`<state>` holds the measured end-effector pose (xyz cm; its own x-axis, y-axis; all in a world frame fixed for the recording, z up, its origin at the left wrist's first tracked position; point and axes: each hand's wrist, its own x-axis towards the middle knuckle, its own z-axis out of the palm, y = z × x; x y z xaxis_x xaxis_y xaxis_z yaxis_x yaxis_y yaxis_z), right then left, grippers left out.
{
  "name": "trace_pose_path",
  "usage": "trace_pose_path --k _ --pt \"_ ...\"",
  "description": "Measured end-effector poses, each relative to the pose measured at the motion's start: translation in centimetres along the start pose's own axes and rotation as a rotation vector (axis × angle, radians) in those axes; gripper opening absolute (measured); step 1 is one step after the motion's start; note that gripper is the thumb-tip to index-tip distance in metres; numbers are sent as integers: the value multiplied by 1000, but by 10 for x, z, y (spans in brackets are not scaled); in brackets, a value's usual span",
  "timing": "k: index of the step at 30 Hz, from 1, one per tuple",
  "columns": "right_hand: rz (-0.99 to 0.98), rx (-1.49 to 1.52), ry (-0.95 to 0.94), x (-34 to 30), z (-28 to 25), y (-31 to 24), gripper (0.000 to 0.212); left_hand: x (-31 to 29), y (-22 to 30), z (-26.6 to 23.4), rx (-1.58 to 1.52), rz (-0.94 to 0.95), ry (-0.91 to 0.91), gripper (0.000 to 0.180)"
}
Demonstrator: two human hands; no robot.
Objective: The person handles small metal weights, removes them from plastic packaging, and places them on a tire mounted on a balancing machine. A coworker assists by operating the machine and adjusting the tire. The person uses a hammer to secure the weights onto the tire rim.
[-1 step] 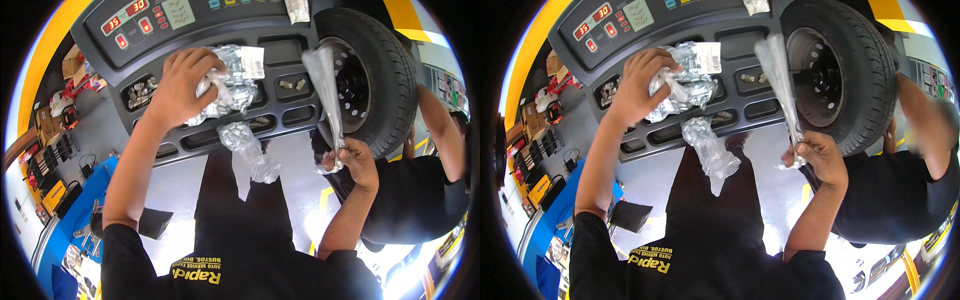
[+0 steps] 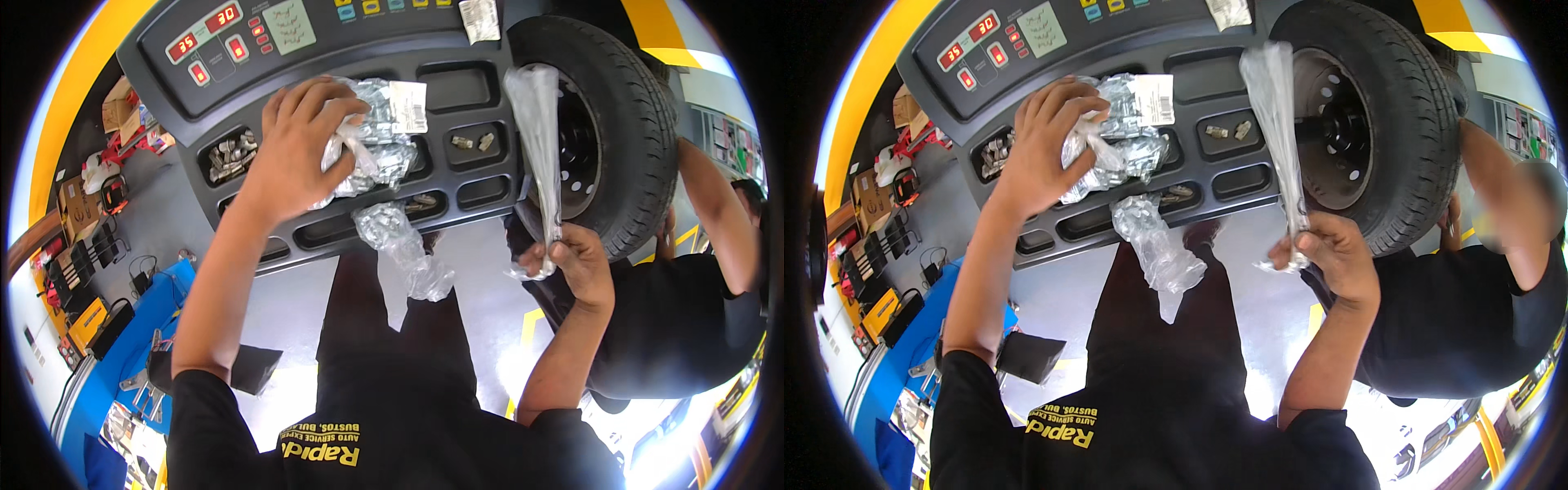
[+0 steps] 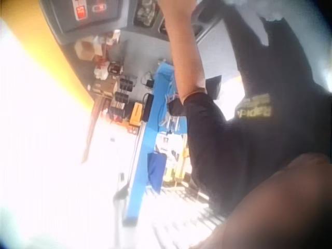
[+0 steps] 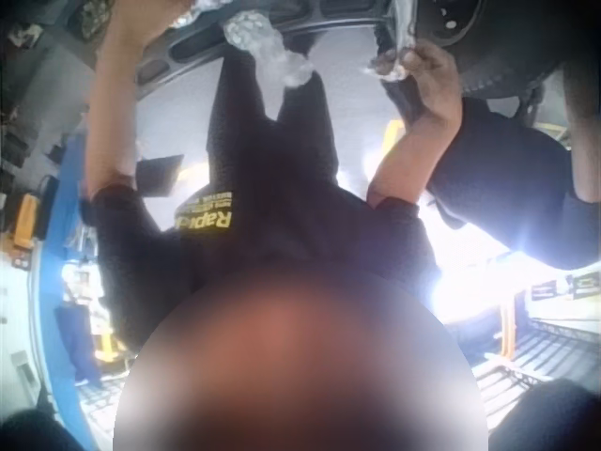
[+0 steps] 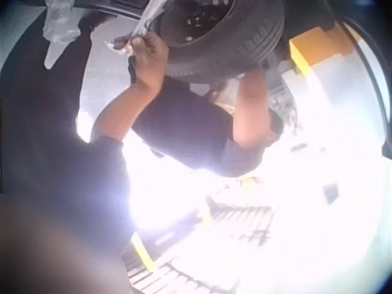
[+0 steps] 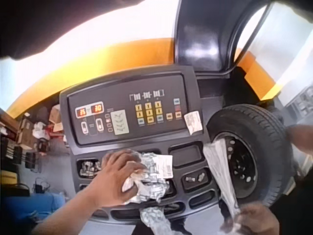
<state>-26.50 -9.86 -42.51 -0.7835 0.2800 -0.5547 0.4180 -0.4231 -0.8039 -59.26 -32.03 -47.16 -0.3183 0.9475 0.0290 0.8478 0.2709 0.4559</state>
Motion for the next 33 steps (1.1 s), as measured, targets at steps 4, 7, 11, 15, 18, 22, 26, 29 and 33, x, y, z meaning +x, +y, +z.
trace_pose_path --k 4,7,11,15,18,22,26,29,33 --pt "-141 -133 17 19 39 -18 34 -34 40 -27 -76 -122 231 58" --pt "-241 -281 -111 38 85 -39 31 -54 56 -62 -798 -351 241 49" --pt "-443 -488 -324 70 157 -26 22 -88 69 -93 -1242 -452 256 51" --pt "-425 -591 -314 101 196 27 19 -105 64 -80 -1040 -754 256 41" --pt "-568 -731 -548 131 193 57 12 -110 56 -66 -905 -839 170 37" --pt "-571 -881 -495 142 190 67 15 -115 62 -58 -1033 -811 264 44" --pt "-367 -832 -406 127 206 45 26 -115 69 -59 -709 -609 53 42" --pt "-422 -839 -236 100 211 20 21 -116 64 -63 -884 -710 22 38" --pt "-412 -796 -42 65 209 -12 18 -125 64 -66 -1219 -776 227 40"
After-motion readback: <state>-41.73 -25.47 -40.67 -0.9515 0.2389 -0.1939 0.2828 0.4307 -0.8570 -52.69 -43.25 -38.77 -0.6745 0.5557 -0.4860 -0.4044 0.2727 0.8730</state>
